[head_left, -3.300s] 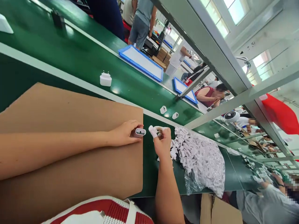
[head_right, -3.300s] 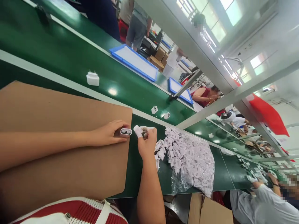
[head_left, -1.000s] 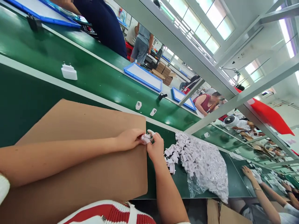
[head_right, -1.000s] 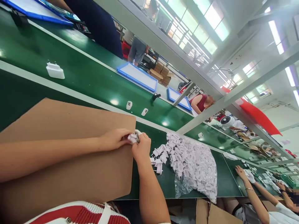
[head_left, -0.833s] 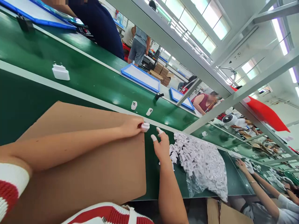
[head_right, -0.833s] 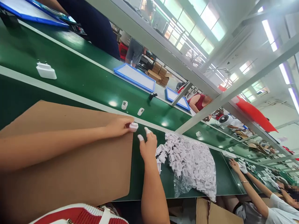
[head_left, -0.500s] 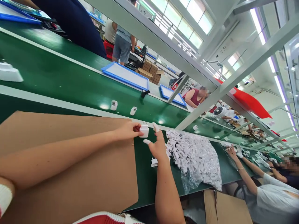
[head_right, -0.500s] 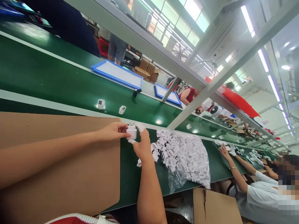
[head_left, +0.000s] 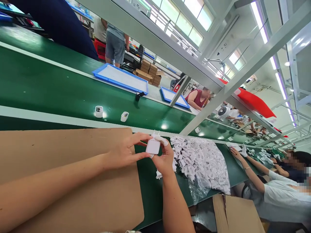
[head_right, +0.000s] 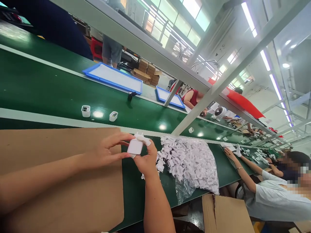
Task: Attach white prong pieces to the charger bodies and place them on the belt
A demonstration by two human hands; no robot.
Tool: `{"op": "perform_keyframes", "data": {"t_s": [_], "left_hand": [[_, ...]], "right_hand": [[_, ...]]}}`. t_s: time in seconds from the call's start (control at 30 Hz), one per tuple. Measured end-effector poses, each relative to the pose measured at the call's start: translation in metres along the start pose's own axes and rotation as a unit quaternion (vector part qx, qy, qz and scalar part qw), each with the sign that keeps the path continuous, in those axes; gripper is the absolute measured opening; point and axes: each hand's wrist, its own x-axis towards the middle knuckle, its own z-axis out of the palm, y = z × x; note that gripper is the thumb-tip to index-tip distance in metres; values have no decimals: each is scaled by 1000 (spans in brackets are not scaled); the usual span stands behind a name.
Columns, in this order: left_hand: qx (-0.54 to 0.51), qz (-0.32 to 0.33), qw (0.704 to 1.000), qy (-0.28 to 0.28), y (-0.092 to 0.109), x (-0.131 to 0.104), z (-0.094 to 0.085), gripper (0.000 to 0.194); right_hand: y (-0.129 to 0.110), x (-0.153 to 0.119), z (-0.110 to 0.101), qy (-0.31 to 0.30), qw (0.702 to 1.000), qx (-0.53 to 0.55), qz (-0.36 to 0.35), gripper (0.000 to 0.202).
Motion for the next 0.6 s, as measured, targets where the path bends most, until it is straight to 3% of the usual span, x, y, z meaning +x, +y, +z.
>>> {"op": "perform_keyframes", "data": {"t_s": [0.07, 0.23, 0.4, 0.6], "left_hand": [[22, 67, 997, -10, -2, -2, -1, 44], [94, 140, 986, 7, -1, -1, -5, 46], [173, 195, 965, -17, 13, -1, -12, 52], [191, 234, 953, -40, 21, 2, -18, 50]], "right_hand": [[0, 0, 0, 6, 1000, 10, 0, 50], [3, 1, -9, -54, 998, 37, 25, 57], [-9, -1, -13, -51, 998, 29, -27, 54], [-16, -1, -9, -36, 998, 19, -58, 51]]}}
